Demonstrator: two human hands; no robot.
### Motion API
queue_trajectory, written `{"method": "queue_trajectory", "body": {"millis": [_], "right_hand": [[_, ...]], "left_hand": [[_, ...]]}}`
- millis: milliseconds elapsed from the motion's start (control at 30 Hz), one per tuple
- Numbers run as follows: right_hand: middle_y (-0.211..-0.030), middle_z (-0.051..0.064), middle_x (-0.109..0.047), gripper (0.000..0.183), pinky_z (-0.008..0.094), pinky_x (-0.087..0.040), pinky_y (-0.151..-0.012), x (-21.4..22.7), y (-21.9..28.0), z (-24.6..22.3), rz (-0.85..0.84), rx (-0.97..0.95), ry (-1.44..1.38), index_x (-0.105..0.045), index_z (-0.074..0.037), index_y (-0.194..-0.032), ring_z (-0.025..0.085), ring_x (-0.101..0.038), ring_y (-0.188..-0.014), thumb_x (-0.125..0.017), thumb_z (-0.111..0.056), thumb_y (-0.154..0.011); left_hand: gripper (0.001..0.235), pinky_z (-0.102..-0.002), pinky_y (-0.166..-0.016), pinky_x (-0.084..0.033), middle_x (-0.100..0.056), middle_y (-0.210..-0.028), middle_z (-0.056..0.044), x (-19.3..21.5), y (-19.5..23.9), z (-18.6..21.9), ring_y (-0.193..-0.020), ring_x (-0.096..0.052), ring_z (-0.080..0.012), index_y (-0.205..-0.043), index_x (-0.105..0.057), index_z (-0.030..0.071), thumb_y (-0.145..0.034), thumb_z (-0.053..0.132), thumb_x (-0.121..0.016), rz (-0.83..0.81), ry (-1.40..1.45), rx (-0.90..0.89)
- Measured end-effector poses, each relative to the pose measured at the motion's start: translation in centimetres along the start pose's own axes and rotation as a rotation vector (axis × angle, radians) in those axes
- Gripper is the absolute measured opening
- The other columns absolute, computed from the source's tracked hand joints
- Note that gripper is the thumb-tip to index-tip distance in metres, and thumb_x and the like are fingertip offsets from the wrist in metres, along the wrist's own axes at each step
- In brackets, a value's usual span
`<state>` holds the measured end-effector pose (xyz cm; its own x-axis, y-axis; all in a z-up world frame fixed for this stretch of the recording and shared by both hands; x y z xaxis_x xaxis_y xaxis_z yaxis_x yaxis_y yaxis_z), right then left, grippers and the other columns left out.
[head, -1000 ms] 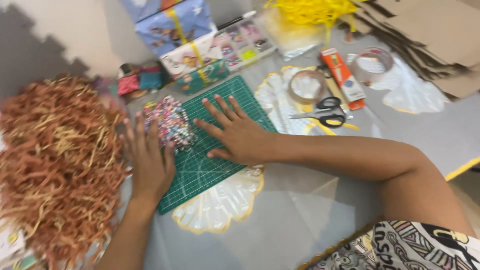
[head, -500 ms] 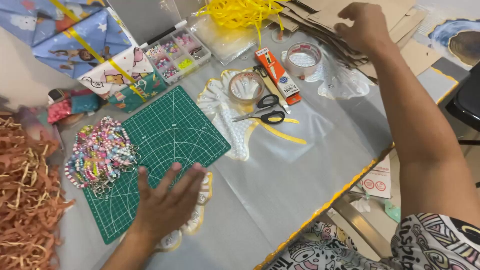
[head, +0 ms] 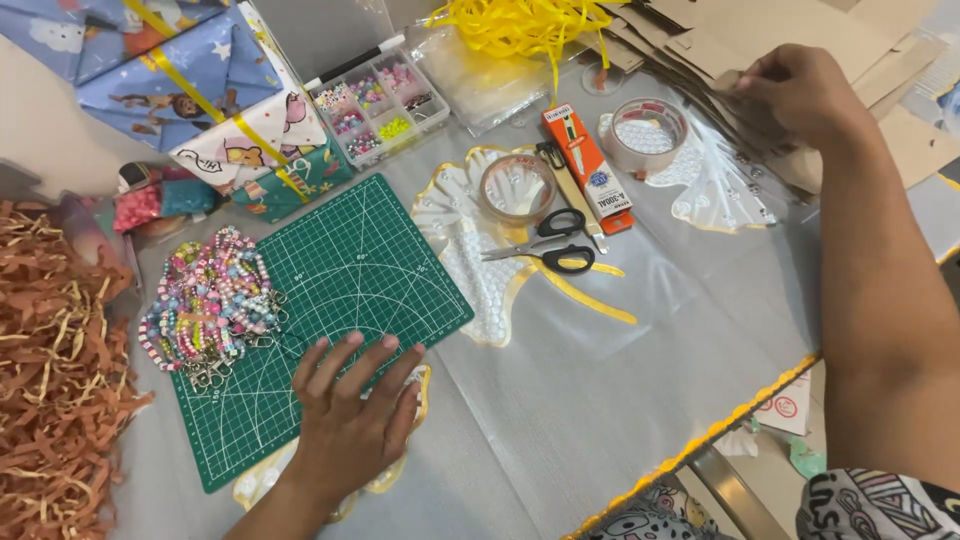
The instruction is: Folding a cardboard template into a box and organizing craft supplies on a workbench
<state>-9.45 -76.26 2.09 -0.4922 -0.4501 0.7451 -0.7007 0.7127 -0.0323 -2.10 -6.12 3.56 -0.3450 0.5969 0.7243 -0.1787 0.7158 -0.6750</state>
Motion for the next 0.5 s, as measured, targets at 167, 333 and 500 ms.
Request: {"method": "queue_trajectory", "body": {"millis": [167,333,500], "right_hand": [[-0.105,0.001,-0.065,0.018,0.04,-0.051,-0.072,0.2,-2.0,2.9,0.18,-0.045,-0.083,-0.071,-0.02,-0.123,0.018,-0.062,-0.09,-0.077,-0.032,-0.135],[-0.123,0.017,-0.066,0.013,0.054,-0.049,-0.079,0.1,-2.0,2.3,0.368,0.214,0.018,-0.053,-0.006,-0.131,0.034,-0.063,-0.104,-0.061,-0.015,-0.136],[-0.117,0.028,-0.071,0.013,0.063,-0.05,-0.076,-0.8,-2.7,2.3,0.484,0.432,0.141,-0.05,0.003,-0.132,0.048,-0.071,-0.1,-0.061,-0.003,-0.136]], "left_hand": [[0.037,-0.056,-0.133,-0.041,-0.051,-0.163,-0.002,0.0,0.1,0.0,-0.156,-0.046,-0.0279,-0.149,-0.079,0.025,-0.117,0.04,-0.07,-0.006,0.03,-0.003],[0.035,-0.055,-0.131,-0.044,-0.05,-0.162,-0.002,0.2,-0.2,0.0,-0.153,-0.047,-0.0277,-0.147,-0.081,0.025,-0.119,0.04,-0.066,-0.005,0.035,-0.012],[0.039,-0.055,-0.13,-0.048,-0.047,-0.166,-0.002,0.0,0.0,-0.1,-0.154,-0.048,-0.0286,-0.154,-0.077,0.023,-0.118,0.036,-0.07,-0.02,0.059,-0.02]]}}
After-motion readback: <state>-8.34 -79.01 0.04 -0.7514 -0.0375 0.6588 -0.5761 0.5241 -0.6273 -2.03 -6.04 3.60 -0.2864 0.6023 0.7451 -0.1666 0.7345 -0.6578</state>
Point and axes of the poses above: each hand's wrist, its own y-axis away from the middle knuckle, its own x-axis out of the back of the hand, z = x × y, the point moved 5 cm from there along -y, towards the middle knuckle
